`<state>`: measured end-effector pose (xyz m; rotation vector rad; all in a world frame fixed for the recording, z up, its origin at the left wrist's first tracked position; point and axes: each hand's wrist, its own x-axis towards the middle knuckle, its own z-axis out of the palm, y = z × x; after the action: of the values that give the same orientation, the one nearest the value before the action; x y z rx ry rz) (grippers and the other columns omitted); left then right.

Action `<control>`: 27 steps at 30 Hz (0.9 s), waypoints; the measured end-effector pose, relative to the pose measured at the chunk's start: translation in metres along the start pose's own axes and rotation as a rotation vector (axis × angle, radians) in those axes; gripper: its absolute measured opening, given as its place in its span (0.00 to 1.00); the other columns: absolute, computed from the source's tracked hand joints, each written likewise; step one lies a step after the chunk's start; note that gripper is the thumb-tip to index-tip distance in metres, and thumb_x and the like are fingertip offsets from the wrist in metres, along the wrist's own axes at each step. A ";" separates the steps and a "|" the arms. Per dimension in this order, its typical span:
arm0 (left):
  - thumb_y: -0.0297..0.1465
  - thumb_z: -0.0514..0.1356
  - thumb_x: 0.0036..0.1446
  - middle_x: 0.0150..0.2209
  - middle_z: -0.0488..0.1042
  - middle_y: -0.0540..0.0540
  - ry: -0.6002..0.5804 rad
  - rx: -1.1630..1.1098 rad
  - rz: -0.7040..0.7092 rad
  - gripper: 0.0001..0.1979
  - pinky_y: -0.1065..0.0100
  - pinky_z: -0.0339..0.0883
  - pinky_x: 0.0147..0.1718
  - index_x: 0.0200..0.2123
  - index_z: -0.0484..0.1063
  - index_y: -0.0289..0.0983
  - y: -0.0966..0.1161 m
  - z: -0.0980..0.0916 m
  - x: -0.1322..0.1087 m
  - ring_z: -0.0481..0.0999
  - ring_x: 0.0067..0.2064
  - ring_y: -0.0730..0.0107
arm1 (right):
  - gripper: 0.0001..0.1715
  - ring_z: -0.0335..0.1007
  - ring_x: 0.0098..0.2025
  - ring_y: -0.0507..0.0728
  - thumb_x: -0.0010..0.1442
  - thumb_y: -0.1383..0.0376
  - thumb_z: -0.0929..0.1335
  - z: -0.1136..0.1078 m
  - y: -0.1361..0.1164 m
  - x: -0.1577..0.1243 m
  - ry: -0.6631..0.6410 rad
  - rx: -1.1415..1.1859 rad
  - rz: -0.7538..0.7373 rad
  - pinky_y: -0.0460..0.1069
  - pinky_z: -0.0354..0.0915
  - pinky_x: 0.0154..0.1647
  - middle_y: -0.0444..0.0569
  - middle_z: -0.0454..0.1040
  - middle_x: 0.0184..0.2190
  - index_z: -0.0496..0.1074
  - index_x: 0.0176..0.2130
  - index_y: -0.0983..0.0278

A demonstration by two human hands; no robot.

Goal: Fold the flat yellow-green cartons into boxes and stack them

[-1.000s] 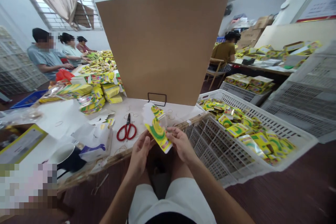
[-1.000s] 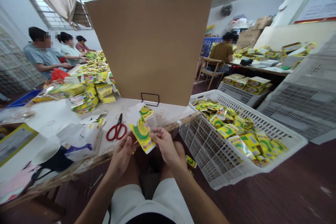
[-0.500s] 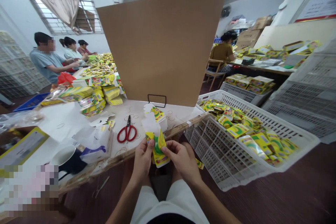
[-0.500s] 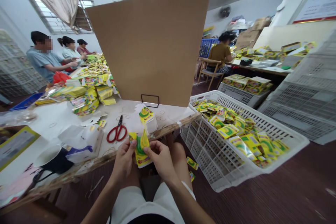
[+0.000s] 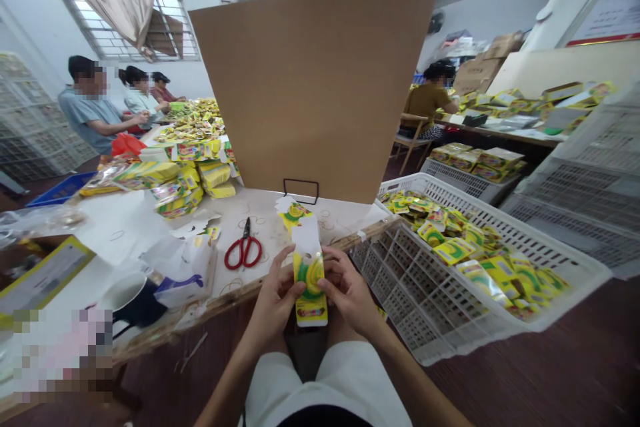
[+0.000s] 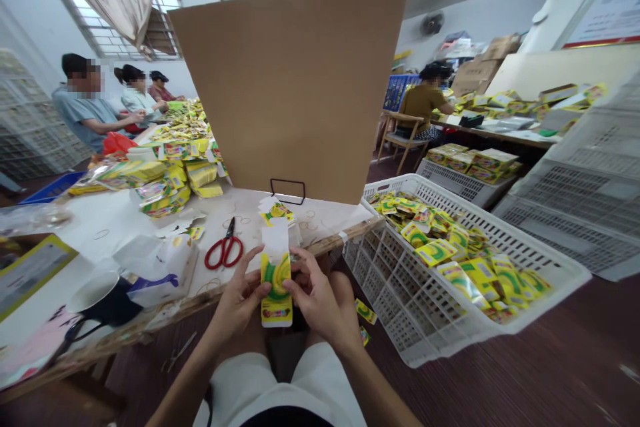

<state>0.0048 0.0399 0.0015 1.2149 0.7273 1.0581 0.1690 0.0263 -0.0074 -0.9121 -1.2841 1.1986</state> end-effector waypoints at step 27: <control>0.30 0.63 0.54 0.44 0.76 0.39 -0.074 0.028 -0.061 0.25 0.64 0.70 0.39 0.54 0.60 0.39 -0.010 0.001 -0.010 0.77 0.43 0.58 | 0.18 0.68 0.40 0.57 0.63 0.56 0.63 -0.027 -0.010 0.008 -0.062 -0.376 -0.193 0.51 0.64 0.43 0.50 0.72 0.36 0.77 0.40 0.61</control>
<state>0.0047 0.0305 -0.0087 1.2423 0.7197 0.9506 0.1958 0.0356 0.0010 -0.9959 -1.6423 0.8544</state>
